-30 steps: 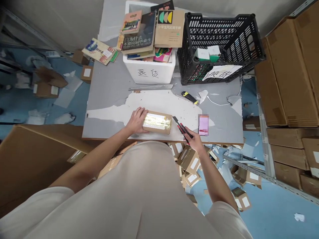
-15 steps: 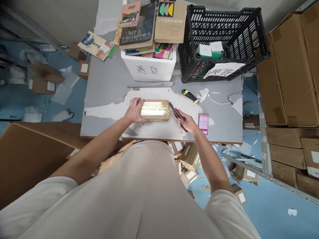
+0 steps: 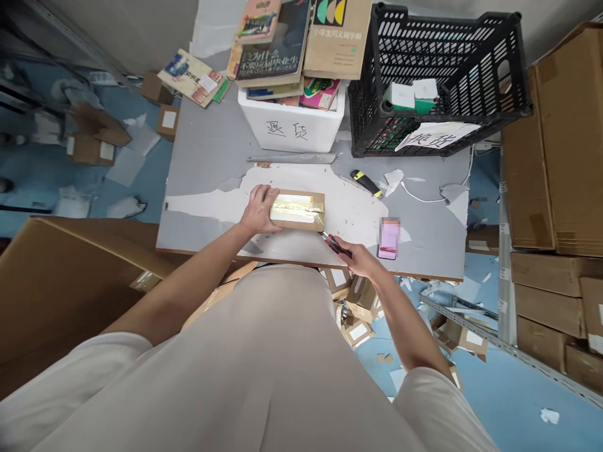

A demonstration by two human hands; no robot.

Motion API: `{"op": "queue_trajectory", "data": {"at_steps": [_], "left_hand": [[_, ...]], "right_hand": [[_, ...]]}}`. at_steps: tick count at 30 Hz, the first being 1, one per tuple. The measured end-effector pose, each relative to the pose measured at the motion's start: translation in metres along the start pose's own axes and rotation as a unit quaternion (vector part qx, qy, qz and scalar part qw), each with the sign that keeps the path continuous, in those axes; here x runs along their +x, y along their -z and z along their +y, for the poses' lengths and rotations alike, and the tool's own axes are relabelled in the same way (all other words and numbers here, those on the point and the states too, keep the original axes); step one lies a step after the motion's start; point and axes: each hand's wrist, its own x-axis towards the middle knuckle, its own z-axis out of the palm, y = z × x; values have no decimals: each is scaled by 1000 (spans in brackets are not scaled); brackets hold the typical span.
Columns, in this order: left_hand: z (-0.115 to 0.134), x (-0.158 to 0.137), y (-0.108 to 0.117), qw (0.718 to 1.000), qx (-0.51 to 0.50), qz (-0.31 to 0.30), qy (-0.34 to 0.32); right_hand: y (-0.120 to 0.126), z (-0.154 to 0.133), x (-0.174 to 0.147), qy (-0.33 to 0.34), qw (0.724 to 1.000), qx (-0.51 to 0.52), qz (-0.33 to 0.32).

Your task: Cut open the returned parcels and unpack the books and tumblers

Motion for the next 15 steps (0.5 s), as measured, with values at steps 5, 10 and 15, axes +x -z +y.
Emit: {"op": "queue_trajectory", "data": {"at_steps": [5, 10, 15], "left_hand": [[1, 1, 0, 1000, -1, 15, 2], [11, 4, -3, 998, 3, 39, 52], [33, -2, -10, 987, -3, 70, 145]], "right_hand": [[-4, 11, -20, -5, 999, 18, 41], [15, 25, -33, 8, 975, 121, 187], [-17, 7, 14, 64, 940, 261, 208]]}}
